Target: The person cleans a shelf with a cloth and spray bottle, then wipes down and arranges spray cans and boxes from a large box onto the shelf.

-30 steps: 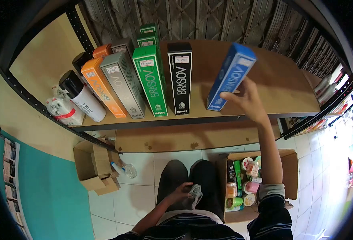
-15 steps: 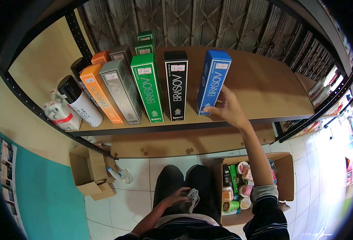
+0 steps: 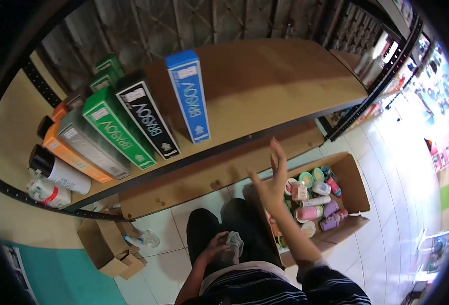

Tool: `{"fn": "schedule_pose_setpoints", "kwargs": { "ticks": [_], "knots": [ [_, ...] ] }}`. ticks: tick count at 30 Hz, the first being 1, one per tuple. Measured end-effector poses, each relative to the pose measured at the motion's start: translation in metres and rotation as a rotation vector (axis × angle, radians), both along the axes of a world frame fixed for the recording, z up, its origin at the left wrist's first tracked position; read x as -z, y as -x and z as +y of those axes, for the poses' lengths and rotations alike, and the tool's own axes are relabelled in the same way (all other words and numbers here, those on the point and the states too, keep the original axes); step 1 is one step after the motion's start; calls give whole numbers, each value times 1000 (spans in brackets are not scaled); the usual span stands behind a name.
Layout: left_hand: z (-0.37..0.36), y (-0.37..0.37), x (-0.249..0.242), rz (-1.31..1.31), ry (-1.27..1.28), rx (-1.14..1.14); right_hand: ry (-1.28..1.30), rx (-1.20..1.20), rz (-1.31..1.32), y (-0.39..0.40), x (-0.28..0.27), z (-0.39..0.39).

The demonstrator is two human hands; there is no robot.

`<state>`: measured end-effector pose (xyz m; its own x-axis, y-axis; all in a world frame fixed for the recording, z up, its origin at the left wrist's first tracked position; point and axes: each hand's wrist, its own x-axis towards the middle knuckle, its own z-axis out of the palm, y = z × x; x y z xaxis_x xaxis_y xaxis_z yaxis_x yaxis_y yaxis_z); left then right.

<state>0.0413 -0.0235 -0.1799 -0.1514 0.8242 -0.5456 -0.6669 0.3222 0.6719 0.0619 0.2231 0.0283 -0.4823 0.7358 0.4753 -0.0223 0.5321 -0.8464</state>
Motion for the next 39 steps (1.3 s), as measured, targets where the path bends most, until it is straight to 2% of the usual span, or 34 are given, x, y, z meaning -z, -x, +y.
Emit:
{"fn": "schedule_pose_setpoints", "kwargs": {
  "ticks": [3,6,7,8,10,11,12,15,19,24,28,33,38,39],
  "knots": [
    [-6,-3,29,-24,-102,-63,-99,191,-532,-74,105,-31],
    [-4,1,17,-5,-10,-7,-110,321,-1012,-156,192,-62],
    [-4,0,13,-25,17,35,80,334,-1104,-170,192,-73],
    [-2,1,9,-22,-7,16,120,361,-1125,-180,198,-80],
    [0,0,6,-35,-16,28,-45,287,-1151,-191,213,-88],
    [2,0,6,-52,-38,9,-97,349,-1076,-188,208,-87],
    [3,-1,5,-65,-62,-15,-76,365,-1089,-188,199,-86],
    [7,-4,-4,-65,-55,-25,219,334,-1141,-189,184,-72],
    [4,-2,0,-83,-26,-33,185,416,-973,-193,183,-64],
    [-10,6,14,-39,-4,-1,228,432,-1056,-203,193,-55],
    [-34,16,31,-23,-19,17,127,508,-1062,-214,220,-60],
    [-33,26,38,-19,36,37,154,544,-1122,-223,226,-27],
    [-32,28,45,21,51,56,81,566,-1114,-229,242,-28],
    [-34,28,47,5,51,44,111,561,-1046,-230,242,-27]
  ]
}}
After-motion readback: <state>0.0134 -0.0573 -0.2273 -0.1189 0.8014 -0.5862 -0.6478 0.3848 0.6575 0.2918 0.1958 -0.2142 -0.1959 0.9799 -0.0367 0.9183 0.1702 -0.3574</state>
